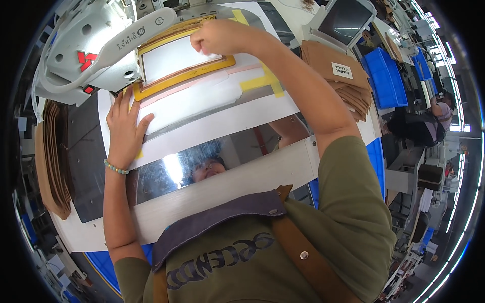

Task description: Assembling leather components by aligning and applying adhesive strips before inserting into a machine.

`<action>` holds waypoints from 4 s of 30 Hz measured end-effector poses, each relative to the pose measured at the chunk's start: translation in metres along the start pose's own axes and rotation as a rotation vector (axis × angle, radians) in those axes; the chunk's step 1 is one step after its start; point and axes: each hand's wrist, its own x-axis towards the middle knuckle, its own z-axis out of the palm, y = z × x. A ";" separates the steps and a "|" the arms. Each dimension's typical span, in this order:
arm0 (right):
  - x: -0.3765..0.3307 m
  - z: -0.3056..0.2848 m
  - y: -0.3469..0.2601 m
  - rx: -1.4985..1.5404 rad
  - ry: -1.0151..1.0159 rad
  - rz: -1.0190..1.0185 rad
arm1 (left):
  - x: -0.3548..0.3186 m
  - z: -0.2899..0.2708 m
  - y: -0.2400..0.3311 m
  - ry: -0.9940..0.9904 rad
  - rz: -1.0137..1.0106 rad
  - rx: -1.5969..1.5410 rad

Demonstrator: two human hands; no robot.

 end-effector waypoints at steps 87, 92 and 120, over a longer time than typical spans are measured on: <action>-0.014 0.099 -0.114 -0.419 0.555 -0.608 | -0.127 -0.062 -0.147 0.243 0.021 0.234; -0.064 0.058 -0.052 -0.491 0.446 -0.501 | -0.037 -0.051 -0.113 0.271 0.295 0.124; -0.160 0.059 0.030 -0.237 0.507 0.104 | -0.019 -0.022 -0.034 0.031 0.090 -0.184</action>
